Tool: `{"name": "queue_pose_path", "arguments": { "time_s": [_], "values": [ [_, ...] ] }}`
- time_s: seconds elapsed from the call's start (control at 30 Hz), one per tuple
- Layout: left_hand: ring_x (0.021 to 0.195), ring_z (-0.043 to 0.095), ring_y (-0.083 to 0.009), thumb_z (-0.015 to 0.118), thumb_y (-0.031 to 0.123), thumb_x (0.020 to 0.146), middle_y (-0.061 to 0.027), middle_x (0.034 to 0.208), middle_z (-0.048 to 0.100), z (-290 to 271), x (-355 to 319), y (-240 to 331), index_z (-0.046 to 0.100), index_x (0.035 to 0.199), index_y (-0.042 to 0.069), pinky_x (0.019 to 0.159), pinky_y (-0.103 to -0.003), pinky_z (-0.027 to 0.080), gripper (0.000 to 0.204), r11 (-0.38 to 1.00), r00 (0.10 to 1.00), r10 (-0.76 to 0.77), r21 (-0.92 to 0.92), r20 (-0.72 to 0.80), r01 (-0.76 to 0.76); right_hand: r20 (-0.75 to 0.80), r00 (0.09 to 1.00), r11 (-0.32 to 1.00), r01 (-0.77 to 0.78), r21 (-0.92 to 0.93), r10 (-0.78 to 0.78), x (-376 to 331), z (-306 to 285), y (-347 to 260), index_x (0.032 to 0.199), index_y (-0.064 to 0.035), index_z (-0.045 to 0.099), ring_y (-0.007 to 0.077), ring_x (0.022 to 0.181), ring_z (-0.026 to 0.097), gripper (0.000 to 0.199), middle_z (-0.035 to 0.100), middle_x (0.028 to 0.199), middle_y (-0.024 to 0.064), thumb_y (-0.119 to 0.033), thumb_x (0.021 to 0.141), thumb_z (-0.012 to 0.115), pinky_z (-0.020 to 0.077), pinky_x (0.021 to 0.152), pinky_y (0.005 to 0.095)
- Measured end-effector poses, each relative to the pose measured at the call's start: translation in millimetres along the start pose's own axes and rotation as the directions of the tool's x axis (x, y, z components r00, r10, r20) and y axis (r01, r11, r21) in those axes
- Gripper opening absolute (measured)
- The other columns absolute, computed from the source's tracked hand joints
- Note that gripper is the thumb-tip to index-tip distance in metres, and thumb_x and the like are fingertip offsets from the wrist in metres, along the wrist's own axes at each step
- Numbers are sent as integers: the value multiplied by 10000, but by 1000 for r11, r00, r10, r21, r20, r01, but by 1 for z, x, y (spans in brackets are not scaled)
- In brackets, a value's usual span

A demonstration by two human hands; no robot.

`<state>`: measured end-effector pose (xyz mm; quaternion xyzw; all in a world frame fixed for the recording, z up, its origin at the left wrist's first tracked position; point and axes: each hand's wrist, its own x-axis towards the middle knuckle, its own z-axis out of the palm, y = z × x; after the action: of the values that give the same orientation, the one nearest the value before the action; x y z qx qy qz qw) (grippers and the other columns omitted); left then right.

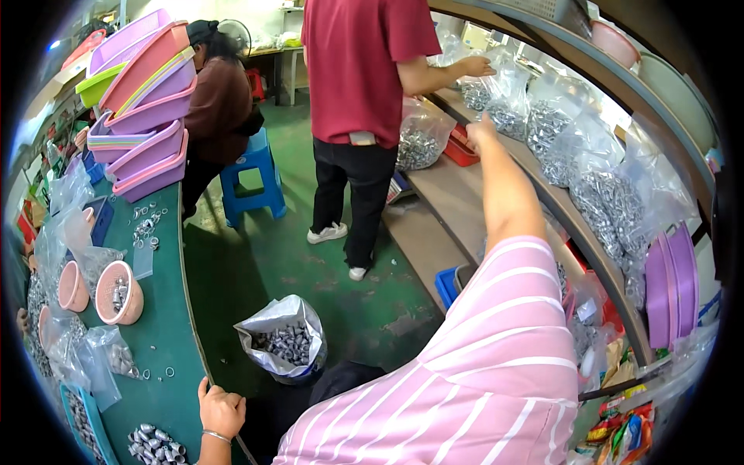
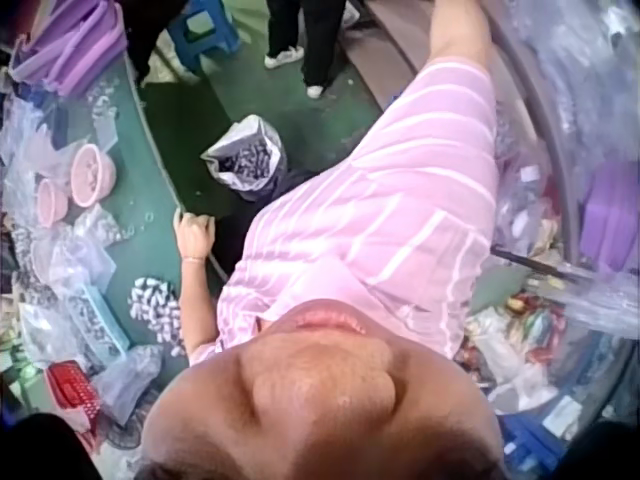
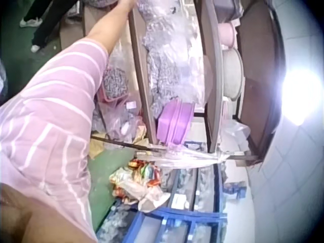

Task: The person assembles metal components by inserting metal rings into bell-shaped housings by hand, occasionally sorting items from bins and bags on a workstation.

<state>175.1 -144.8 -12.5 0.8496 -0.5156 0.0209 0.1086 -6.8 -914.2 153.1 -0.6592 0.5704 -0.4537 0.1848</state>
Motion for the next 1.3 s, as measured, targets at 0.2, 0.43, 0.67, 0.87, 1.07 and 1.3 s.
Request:
{"name": "queue_pose_path", "arguments": {
  "time_s": [0.2, 0.43, 0.67, 0.87, 1.07, 1.3],
  "values": [
    [675, 541, -186, 665, 136, 647, -37, 560, 575, -1, 2, 2, 647, 573, 98, 1031, -471, 277, 86, 999, 999, -29, -16, -13, 28, 168, 984, 997, -65, 51, 56, -26, 21, -10, 1354, -189, 369, 157, 420, 431, 591, 530, 640, 69, -64, 787, 480, 319, 348, 303],
    [675, 542, -191, 662, 133, 650, -48, 561, 574, 0, -2, 2, 649, 578, 91, 1033, -469, 272, 85, 999, 999, -38, -27, -31, 37, 650, 749, 976, -209, 54, 124, -186, 18, -15, 1178, -111, 546, 113, 442, 462, 369, 556, 623, 29, -228, 834, 606, 345, 357, 276],
    [681, 540, -206, 657, 115, 661, -56, 563, 575, -2, 1, 4, 652, 586, 81, 1036, -471, 266, 83, 999, 999, -17, -50, -27, 15, 351, 936, 992, 65, -112, -22, -168, -51, 63, 1298, -102, 444, 229, 606, 587, 498, 633, 797, 124, -162, 811, 528, 461, 512, 335],
    [703, 541, -209, 661, 114, 667, -62, 575, 587, 2, -4, 1, 663, 600, 76, 1042, -458, 264, 77, 999, 998, -6, -37, -63, 3, -266, 953, 839, -23, -544, -146, -146, -194, 71, 1321, -143, 409, 364, 1042, 553, 532, 525, 1213, 185, -186, 798, 499, 447, 871, 446],
    [706, 541, -213, 667, 118, 665, -61, 578, 592, 3, -5, 0, 664, 593, 75, 1042, -451, 266, 84, 1000, 997, -15, -19, -76, 14, -383, 923, 764, -237, -600, -14, -162, -283, 66, 1346, -169, 378, 333, 1077, 546, 537, 418, 1366, 69, -151, 816, 465, 441, 901, 432],
    [704, 540, -215, 670, 120, 660, -63, 574, 587, 4, -5, 0, 664, 595, 77, 1034, -455, 275, 78, 1000, 995, -13, -26, -95, 11, 55, 993, 714, 111, -691, -101, -150, -236, 23, 1377, -170, 331, 291, 1205, 454, 578, 328, 1430, 49, -150, 812, 452, 387, 979, 409]
  ]
}}
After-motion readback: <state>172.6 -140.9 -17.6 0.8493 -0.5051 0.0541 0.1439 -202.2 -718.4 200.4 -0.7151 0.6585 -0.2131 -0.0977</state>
